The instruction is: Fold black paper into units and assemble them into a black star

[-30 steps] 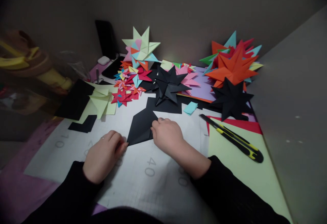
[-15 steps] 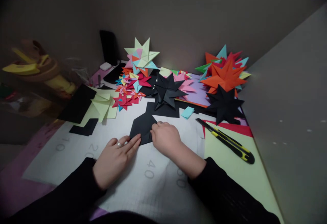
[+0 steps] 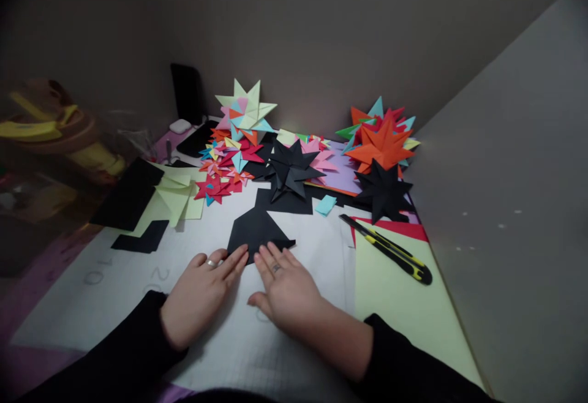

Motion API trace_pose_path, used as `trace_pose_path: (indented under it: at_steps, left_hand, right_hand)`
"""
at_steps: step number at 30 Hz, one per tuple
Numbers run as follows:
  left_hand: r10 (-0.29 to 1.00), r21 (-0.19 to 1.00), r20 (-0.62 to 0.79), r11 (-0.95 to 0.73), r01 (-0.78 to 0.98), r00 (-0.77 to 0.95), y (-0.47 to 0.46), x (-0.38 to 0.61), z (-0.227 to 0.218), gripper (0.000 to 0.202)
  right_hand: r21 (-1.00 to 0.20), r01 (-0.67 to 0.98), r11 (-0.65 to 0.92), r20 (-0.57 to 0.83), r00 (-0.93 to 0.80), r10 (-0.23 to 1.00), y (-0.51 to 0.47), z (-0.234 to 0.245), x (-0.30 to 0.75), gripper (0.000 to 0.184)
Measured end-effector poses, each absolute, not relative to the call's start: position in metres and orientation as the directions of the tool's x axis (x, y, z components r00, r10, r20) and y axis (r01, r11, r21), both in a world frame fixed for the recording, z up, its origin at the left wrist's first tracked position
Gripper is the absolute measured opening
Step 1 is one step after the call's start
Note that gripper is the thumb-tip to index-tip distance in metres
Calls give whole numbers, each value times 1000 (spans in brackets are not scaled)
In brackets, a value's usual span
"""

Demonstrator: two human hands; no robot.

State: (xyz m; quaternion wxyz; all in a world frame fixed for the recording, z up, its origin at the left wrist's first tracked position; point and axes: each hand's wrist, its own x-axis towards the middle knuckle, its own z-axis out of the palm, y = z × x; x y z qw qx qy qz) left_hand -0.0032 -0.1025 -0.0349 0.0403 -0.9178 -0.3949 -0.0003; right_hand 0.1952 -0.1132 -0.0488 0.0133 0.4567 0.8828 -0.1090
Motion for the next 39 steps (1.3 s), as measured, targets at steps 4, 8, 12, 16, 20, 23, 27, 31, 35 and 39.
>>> trace_pose_path:
  at_steps: [4, 8, 12, 16, 20, 23, 27, 31, 35, 39]
  left_hand:
    - [729, -72, 15, -682, 728, 684, -100, -4, -34, 46]
    - [728, -81, 27, -682, 727, 685, -101, -3, -35, 47]
    - [748, -50, 36, -660, 749, 662, -103, 1, -36, 47]
    - [790, 100, 20, -611, 785, 612, -102, 1, -37, 49]
    - [872, 307, 63, -479, 822, 485, -91, -14, -39, 52]
    - [902, 294, 130, -433, 852, 413, -79, -27, -37, 57]
    - [822, 168, 186, -566, 807, 538, -62, -34, -28, 54]
    - [672, 141, 174, -741, 657, 720, -51, -33, -24, 25]
    - [735, 297, 134, -669, 681, 664, -53, -34, -28, 32]
    - [941, 593, 148, -331, 734, 305, -60, -38, -32, 44]
  right_hand:
    - [-123, 914, 387, -159, -403, 901, -107, -47, 225, 51]
    - [-24, 959, 283, -131, -284, 950, -99, -33, 240, 48]
    - [21, 971, 240, -42, -239, 970, -105, -25, 224, 57]
    - [-135, 869, 476, -88, -489, 868, -122, -31, 198, 57]
    - [-188, 847, 497, -131, -524, 842, -127, -40, 189, 63]
    - [-232, 822, 520, -141, -557, 818, -123, -39, 193, 66]
    - [-307, 742, 596, -152, -657, 739, -109, -31, 205, 67]
    - [-352, 665, 659, -158, -736, 659, -90, -24, 214, 56]
    - [-373, 641, 670, -162, -757, 634, -81, -23, 217, 58]
    - [-390, 603, 696, -149, -787, 599, -82, -26, 220, 57]
